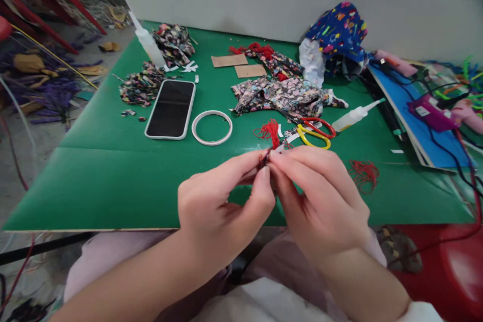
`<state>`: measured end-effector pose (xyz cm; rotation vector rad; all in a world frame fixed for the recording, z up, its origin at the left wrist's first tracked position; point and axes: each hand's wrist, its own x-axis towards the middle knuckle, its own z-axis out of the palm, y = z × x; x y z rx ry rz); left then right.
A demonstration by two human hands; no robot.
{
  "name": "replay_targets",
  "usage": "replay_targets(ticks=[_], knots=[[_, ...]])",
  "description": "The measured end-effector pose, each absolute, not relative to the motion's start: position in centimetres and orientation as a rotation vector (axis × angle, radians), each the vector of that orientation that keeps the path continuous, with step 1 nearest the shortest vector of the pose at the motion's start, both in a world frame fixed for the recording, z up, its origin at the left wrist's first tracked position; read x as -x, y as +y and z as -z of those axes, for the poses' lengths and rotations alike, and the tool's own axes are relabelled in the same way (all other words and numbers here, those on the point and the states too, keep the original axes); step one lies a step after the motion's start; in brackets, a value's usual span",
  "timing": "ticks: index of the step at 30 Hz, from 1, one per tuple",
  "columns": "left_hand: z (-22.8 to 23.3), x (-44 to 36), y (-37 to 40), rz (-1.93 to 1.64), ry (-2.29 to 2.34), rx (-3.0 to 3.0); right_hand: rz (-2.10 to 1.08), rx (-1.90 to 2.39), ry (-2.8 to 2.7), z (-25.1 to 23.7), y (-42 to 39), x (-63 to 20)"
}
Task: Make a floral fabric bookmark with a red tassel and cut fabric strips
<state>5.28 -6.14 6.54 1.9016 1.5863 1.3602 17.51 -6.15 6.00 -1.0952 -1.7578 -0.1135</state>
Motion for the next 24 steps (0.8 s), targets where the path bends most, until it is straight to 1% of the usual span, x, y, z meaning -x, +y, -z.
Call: replay_targets(ticks=[9,24], knots=[[-6.27,-5.24,-5.68,-1.357,1.63,-1.926,0.171,1.058,-1.749,-5.43,-5.94,-17.25],[-7.0,-5.27,-6.32,-1.243,1.709,-2.01,0.105,1.068,-1.773,-5.99,-6.24,-17.47]])
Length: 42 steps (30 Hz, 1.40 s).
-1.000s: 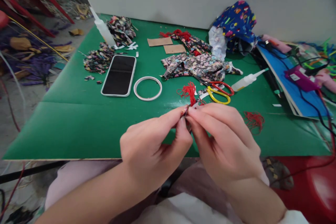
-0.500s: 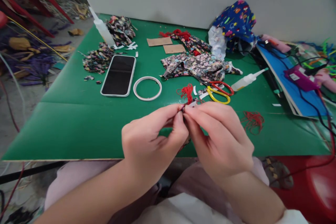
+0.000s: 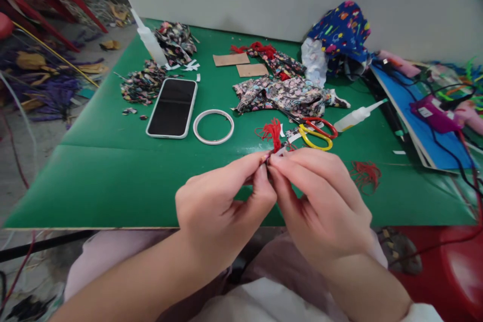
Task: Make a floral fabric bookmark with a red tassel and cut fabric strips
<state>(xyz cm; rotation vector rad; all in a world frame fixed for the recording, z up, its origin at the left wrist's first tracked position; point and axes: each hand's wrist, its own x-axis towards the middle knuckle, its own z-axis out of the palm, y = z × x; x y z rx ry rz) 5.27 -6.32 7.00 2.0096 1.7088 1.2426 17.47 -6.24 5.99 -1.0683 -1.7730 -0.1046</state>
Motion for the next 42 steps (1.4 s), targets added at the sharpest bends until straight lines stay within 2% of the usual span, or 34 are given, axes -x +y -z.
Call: replay_targets(ticks=[42], knots=[[-6.8,-5.4,-6.2,-1.239,1.664,-1.995,0.164,1.072,-1.697,-5.2,-5.7,-17.1]])
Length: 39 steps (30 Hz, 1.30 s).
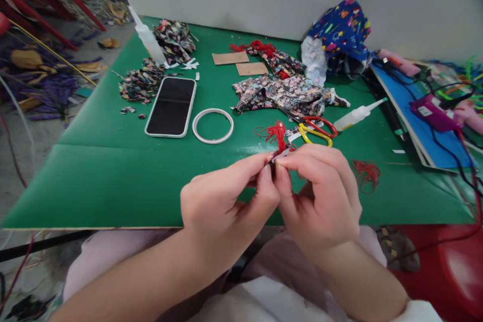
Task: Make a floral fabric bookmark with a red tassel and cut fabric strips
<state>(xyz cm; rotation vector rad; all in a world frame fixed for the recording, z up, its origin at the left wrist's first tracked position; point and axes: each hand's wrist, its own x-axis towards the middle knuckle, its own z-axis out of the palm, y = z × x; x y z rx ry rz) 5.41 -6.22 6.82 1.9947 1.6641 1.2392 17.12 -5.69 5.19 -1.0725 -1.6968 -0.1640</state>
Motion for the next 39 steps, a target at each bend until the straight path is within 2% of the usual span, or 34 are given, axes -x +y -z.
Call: replay_targets(ticks=[15,31,39], knots=[[-6.55,-5.44,-6.01,-1.276,1.602,-1.935,0.065,1.204,-1.71,-5.47,-5.6,-17.21],[-6.44,-5.42,-5.59,-1.359,1.633,-1.881,-0.028,1.116,-1.635,-5.11,-5.17,-17.02],[-6.45,-5.37,-5.51,-1.289,1.657,-1.962,0.178,1.037,-1.711,-4.78,-4.83,-17.2]])
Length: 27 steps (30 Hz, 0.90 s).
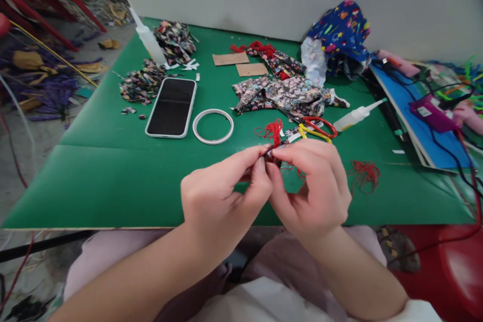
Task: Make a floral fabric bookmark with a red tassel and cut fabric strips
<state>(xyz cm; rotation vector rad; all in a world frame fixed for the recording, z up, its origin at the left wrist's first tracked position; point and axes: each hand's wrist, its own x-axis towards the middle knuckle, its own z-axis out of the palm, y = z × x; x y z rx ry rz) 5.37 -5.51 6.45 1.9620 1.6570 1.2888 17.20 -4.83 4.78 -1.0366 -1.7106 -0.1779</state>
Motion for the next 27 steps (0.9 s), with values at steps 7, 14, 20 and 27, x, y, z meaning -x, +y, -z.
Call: replay_targets(ticks=[7,14,20,27], knots=[[-6.26,-5.44,-5.36,-1.268,1.639,-2.008,0.186,1.089,-1.73,-4.54,-4.77,-17.34],[-6.28,-5.45,-5.18,-1.298,1.622,-1.94,0.121,1.193,-1.711,-4.49,-4.76,-17.23],[-6.12,-5.27,-4.97,-1.326,1.619,-1.85,0.043,1.227,-1.655,-4.46,-4.74,-17.3],[-6.27,-5.13,-4.64,-1.35,1.537,-1.683,-0.097,1.238,-1.564,-4.23,-4.45,-17.59]])
